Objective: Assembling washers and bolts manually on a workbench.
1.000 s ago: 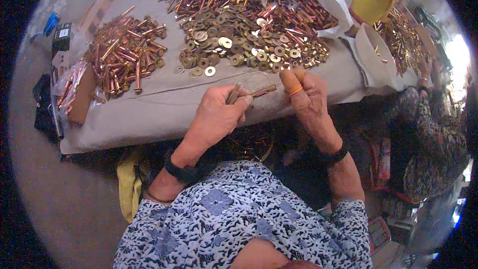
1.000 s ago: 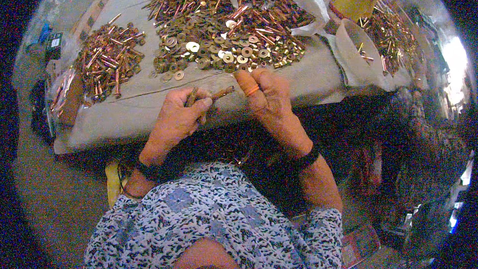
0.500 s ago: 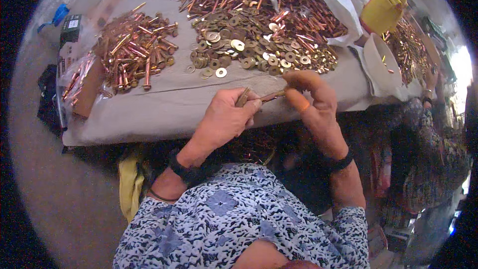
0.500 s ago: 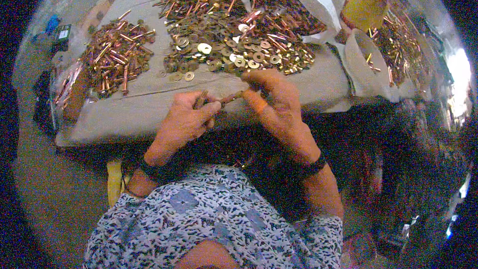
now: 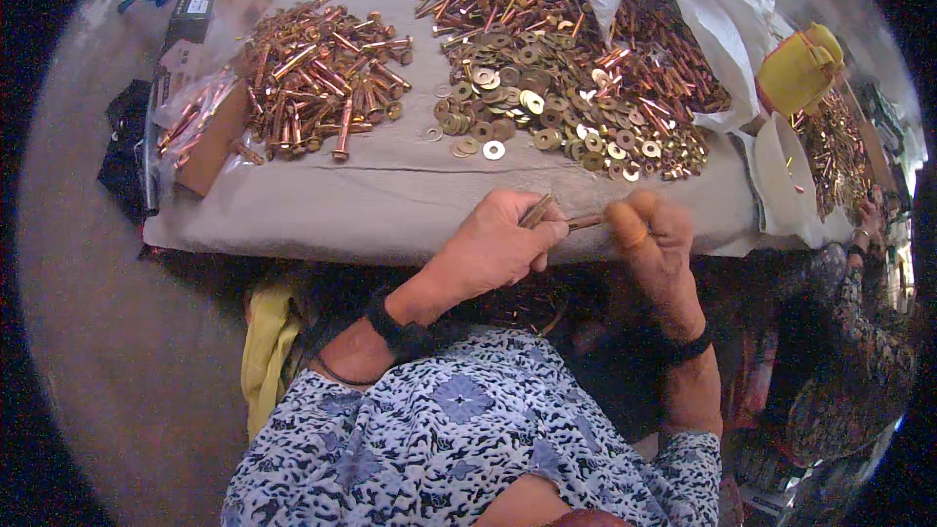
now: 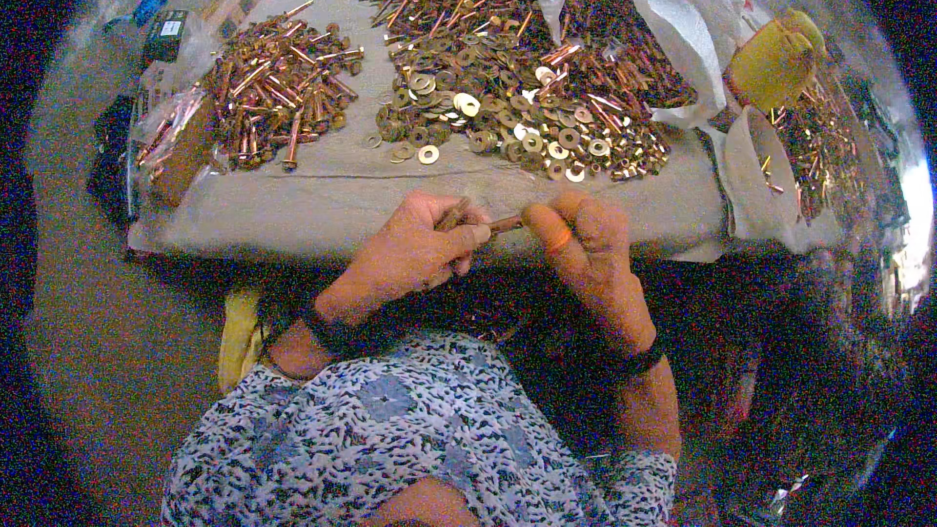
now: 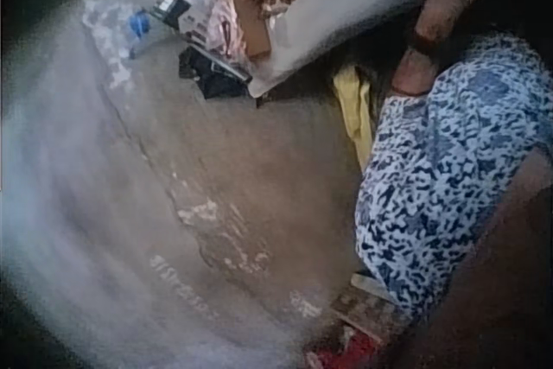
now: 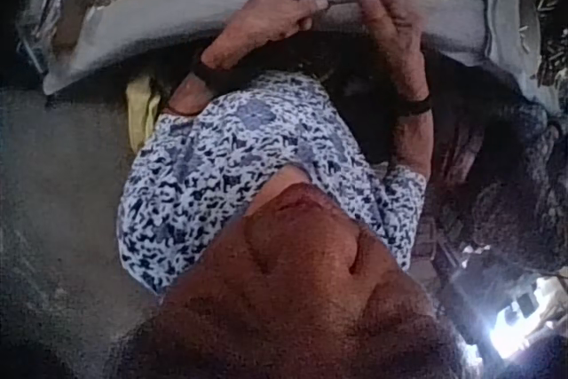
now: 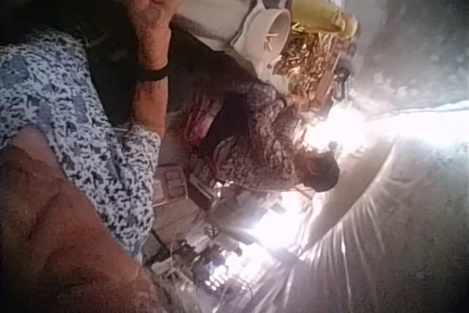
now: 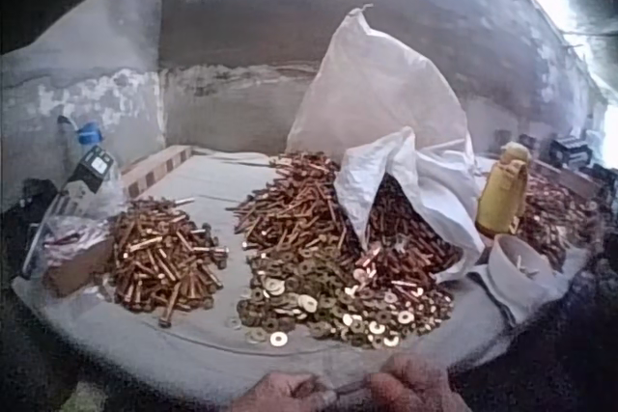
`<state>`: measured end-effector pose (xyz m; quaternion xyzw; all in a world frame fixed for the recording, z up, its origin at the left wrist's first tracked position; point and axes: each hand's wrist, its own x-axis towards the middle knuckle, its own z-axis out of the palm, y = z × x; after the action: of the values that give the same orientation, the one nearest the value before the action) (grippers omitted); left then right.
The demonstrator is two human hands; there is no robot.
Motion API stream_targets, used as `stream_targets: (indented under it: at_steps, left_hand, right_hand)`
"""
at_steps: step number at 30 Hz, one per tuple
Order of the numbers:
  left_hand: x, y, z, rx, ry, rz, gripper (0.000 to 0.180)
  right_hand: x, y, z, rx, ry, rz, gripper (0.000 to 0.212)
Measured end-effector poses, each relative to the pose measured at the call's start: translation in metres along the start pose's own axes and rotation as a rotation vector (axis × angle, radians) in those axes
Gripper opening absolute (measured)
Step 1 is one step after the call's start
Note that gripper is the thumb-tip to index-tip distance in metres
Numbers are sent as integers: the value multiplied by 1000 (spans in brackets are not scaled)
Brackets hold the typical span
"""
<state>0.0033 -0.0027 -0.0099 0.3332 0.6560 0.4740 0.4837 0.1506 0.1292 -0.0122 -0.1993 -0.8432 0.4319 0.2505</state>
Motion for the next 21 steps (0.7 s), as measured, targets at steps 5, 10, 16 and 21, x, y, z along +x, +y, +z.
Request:
stream_targets:
  at_steps: [5, 10, 16, 21]
  left_hand:
    - [-4, 18, -27, -11, 180, -42, 20]
    - [1, 68, -156, 83, 840, 419, 18]
    - [-9, 77, -210, -24, 885, 430, 14]
    - [-20, 39, -159, -148, 512, 292, 21]
  right_hand:
    - [10, 13, 7, 84, 177, 118, 13]
    - [49, -9, 45, -121, 161, -420, 17]
    - [67, -18, 80, -529, -36, -373, 20]
    - [73, -15, 91, -541, 3, -315, 19]
